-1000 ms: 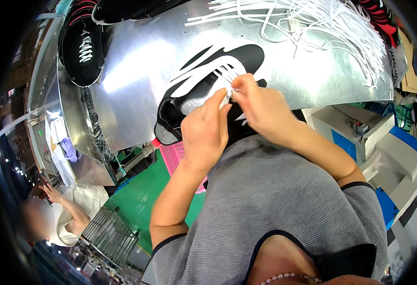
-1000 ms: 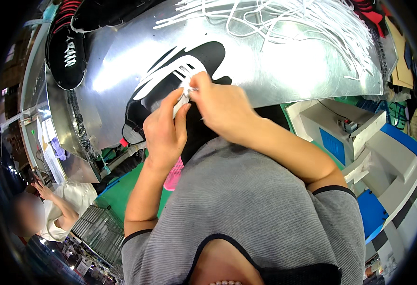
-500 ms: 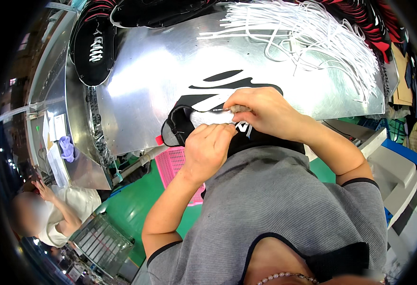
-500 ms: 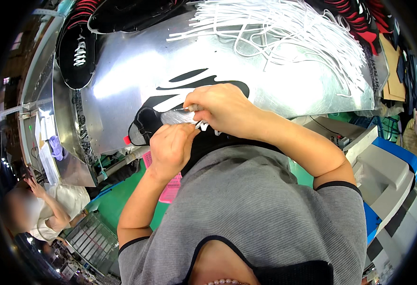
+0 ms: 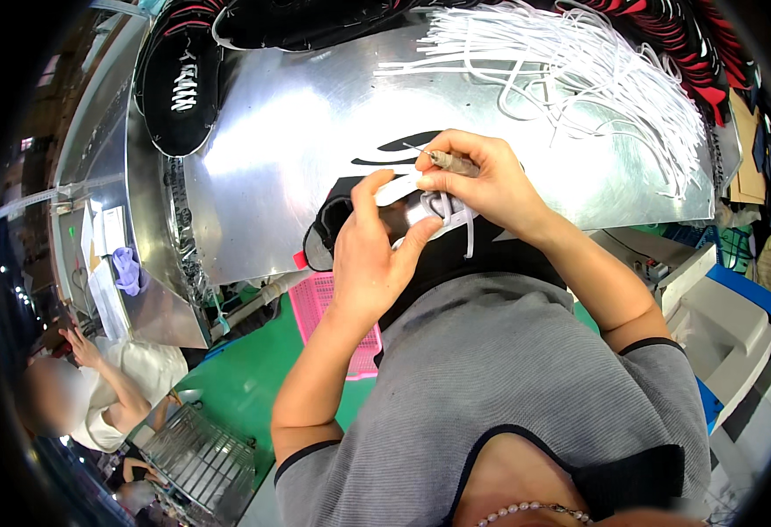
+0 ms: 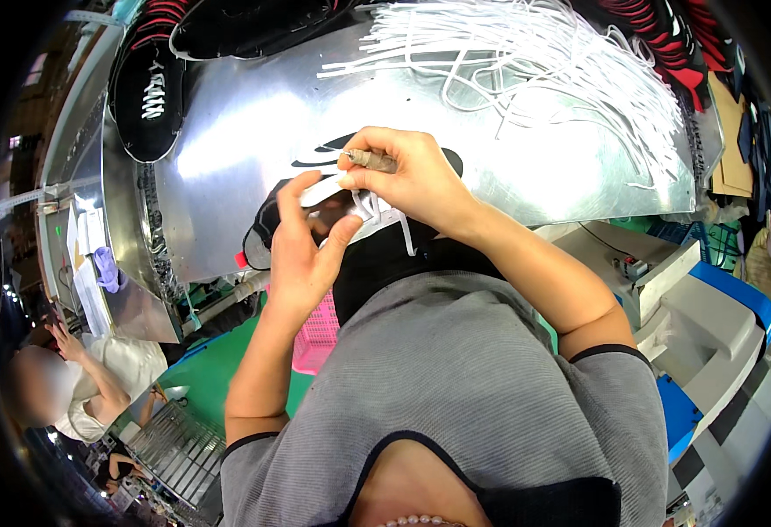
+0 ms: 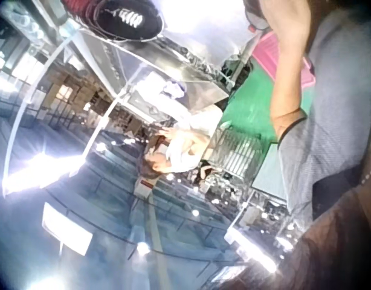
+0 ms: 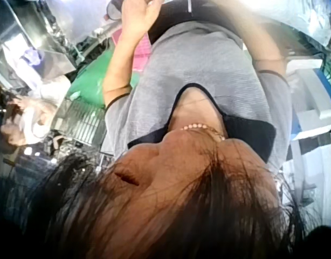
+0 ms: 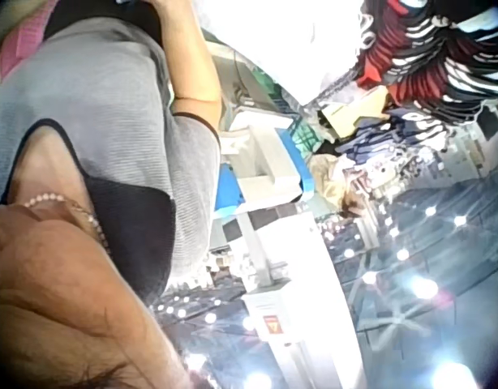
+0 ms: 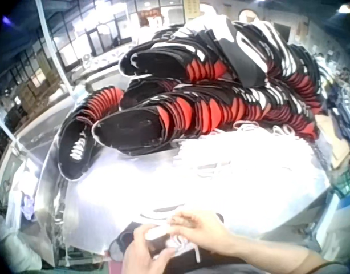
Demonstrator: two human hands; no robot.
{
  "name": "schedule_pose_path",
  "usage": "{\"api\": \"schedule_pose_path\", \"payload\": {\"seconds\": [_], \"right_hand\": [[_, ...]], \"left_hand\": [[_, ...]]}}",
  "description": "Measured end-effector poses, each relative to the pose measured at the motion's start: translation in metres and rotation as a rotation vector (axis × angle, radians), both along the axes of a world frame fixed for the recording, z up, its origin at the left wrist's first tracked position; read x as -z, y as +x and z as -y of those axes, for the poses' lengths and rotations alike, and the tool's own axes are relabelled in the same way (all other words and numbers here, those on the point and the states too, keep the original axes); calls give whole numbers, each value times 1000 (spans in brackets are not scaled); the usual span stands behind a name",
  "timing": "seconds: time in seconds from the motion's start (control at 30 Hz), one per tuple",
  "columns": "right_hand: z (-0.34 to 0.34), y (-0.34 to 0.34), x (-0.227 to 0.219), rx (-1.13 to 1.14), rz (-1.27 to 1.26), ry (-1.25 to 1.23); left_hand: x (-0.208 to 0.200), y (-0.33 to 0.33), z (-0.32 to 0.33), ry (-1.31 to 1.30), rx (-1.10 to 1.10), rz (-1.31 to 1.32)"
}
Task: The person laces a black and white sneaker on a metal table, pulling white laces through eyelets and tying them before placing the shoe on a stack.
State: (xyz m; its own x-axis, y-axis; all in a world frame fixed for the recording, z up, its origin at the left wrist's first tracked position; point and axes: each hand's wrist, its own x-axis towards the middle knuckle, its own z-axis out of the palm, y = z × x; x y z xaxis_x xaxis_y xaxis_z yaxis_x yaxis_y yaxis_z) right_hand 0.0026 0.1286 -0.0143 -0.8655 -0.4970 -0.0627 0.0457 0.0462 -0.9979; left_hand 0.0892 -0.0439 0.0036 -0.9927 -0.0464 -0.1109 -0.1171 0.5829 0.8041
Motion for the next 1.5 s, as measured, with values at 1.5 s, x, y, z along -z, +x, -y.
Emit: {"api": "schedule_pose_path", "payload": {"seconds": [1.5], "right_hand": [[-16,-9,-38,-298,-359,629]], "left_hand": [[17,-5,-15,344,-250,15]]}}
